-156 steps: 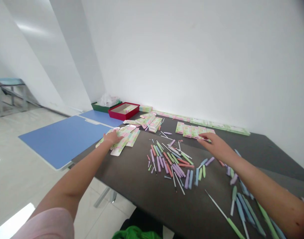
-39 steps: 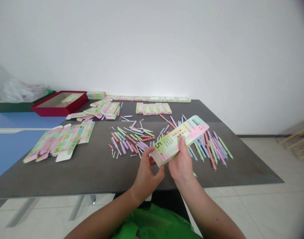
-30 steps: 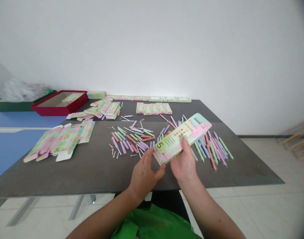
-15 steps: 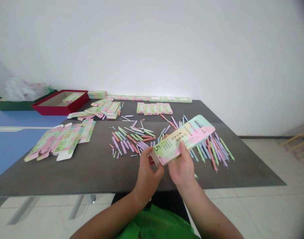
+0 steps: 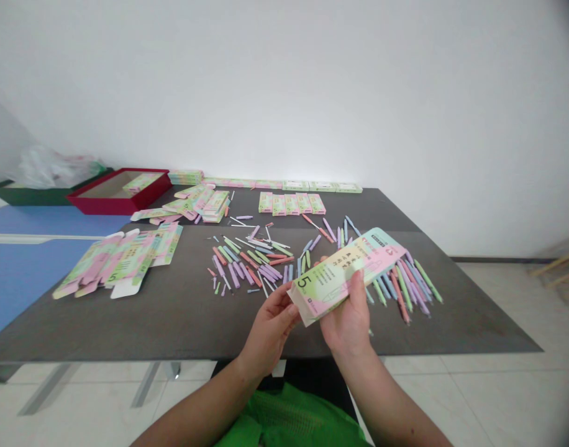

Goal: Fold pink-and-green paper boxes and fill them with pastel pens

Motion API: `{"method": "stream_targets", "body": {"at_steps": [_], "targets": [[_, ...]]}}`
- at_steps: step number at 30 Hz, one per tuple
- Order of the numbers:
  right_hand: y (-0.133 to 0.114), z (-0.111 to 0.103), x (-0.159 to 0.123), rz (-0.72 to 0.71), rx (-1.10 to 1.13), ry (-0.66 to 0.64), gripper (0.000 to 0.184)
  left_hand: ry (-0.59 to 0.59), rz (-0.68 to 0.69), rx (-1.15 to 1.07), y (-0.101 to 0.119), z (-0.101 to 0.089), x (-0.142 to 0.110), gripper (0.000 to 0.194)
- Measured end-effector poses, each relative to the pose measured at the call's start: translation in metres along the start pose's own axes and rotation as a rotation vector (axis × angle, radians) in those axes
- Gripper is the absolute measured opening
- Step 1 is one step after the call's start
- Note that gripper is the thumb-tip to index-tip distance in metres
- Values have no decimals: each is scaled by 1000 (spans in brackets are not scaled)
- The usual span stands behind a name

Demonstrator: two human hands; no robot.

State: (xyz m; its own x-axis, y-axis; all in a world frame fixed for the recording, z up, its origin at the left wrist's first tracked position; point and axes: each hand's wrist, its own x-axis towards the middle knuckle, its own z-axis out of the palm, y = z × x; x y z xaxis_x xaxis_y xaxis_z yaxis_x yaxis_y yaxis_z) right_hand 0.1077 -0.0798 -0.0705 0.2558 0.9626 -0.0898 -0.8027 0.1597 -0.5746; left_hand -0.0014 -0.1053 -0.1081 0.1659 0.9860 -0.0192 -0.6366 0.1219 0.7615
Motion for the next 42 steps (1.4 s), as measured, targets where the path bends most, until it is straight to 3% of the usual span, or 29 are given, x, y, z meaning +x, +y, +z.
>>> {"method": "stream_targets", "body": {"at_steps": [9, 15, 24, 30, 35, 42], "targets": [[4, 0, 2, 24, -13, 2, 45, 8, 106, 172, 4, 0, 4, 40], [4, 4, 6, -11, -24, 15, 42, -40, 82, 167, 3, 5, 2, 62], [16, 0, -3, -83, -96, -29, 49, 180, 104, 382, 13, 24, 0, 30], [25, -8, -13, -221, -213, -54, 57, 224, 57, 242, 14, 22, -8, 40], [22, -10, -16, -327, -239, -83, 59, 160, -57, 32, 15, 9, -13, 48], [21, -5, -16, -322, -238, -117, 65, 74, -128, -12, 16, 12, -5, 46]]}}
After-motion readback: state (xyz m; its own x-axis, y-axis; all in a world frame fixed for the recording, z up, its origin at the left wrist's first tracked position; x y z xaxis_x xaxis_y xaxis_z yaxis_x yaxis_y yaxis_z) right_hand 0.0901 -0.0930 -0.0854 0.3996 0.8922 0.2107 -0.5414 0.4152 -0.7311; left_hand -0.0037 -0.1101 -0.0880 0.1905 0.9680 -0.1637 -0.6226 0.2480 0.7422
